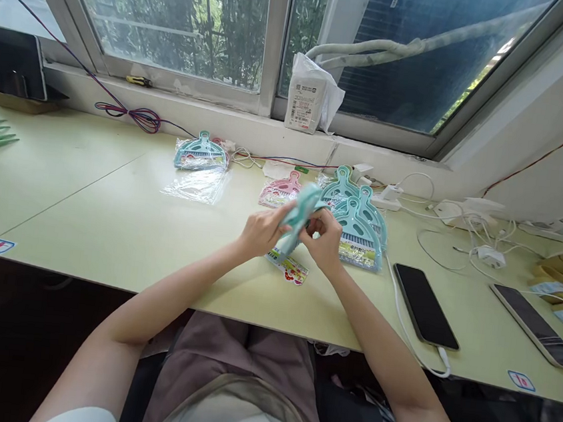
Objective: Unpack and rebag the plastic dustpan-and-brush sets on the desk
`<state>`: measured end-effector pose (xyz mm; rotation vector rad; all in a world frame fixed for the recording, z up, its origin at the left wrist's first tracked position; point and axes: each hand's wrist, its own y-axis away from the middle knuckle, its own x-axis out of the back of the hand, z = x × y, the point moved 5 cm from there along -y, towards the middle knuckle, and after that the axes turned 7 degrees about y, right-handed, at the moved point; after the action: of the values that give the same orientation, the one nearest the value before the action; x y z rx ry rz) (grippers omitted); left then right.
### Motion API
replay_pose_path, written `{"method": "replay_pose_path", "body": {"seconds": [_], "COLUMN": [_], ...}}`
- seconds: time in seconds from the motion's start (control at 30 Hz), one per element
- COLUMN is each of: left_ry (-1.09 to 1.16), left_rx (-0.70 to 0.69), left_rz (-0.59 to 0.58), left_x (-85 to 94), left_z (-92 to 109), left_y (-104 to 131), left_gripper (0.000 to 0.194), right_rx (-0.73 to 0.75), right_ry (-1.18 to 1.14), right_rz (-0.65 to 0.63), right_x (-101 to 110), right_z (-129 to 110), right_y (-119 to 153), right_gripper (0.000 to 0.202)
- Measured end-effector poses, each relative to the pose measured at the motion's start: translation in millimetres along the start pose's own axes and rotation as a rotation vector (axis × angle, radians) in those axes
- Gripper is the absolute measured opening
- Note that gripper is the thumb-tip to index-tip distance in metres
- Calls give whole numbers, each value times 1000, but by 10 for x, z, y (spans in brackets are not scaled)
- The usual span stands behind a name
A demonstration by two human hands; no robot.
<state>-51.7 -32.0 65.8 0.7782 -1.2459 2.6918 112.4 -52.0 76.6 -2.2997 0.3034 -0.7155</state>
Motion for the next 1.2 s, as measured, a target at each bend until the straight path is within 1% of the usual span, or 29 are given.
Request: {"method": "replay_pose_path", "body": {"seconds": [0.03, 0.07, 0.1, 0.13, 0.17, 0.2, 0.23, 0.27, 0.3, 0.37, 0.4, 0.43, 0.5, 0.53, 0.6, 0.67, 0.73, 0.83, 0.9, 1.0, 1.1, 1.2], "left_ry": [47, 93, 124, 142, 154, 160, 172, 192, 217, 273, 295, 307, 284, 240, 86, -89, -218, -383, -493, -570, -617, -666], "left_rx": [82, 175, 233, 255, 261, 263, 272, 290, 319, 398, 443, 481, 524, 531, 531, 532, 528, 478, 453, 477, 490, 494], "left_rz": [93, 214, 364, 489, 562, 603, 595, 542, 459, 237, 115, -3, -207, -288, -393, -446, -474, -506, -531, -573, -560, -534], "left_x": [97, 229, 394, 560, 708, 838, 931, 982, 990, 894, 807, 711, 534, 466, 386, 363, 369, 396, 414, 427, 459, 529], "left_z": [-102, -227, -346, -453, -551, -643, -729, -811, -886, -1011, -1060, -1097, -1146, -1164, -1204, -1245, -1276, -1292, -1303, -1333, -1357, -1380], "left_y": [-37, -75, -109, -147, -193, -239, -288, -334, -368, -386, -369, -340, -267, -233, -179, -145, -130, -129, -124, -97, -87, -93], "left_gripper": [73, 73, 72, 71, 68, 65, 61, 57, 54, 53, 54, 55, 57, 57, 57, 52, 44, 36, 34, 34, 32, 28], "right_rx": [-6, -11, -13, -12, -12, -16, -24, -35, -46, -48, -44, -44, -64, -83, -128, -173, -216, -260, -276, -294, -305, -277], "right_ry": [-42, -88, -137, -184, -224, -248, -251, -230, -189, -75, -18, 38, 166, 236, 373, 491, 612, 732, 744, 720, 687, 708], "right_rz": [-16, -30, -38, -39, -35, -30, -22, -8, 6, 57, 45, -2, -185, -294, -487, -593, -617, -657, -696, -732, -752, -721], "right_x": [-2, -8, -11, -11, -4, 12, 40, 83, 136, 272, 317, 333, 273, 209, 55, -83, -169, -224, -226, -209, -213, -231], "right_z": [-13, -30, -52, -78, -108, -139, -172, -205, -241, -317, -352, -374, -363, -327, -208, -60, 89, 271, 347, 402, 428, 443], "right_y": [12, 28, 44, 57, 66, 69, 66, 55, 38, -9, -35, -59, -79, -69, -17, 40, 71, 82, 76, 59, 64, 75], "right_gripper": [12, 11, 9, 8, 9, 10, 11, 12, 14, 22, 27, 31, 38, 39, 38, 35, 33, 35, 37, 41, 44, 41]}}
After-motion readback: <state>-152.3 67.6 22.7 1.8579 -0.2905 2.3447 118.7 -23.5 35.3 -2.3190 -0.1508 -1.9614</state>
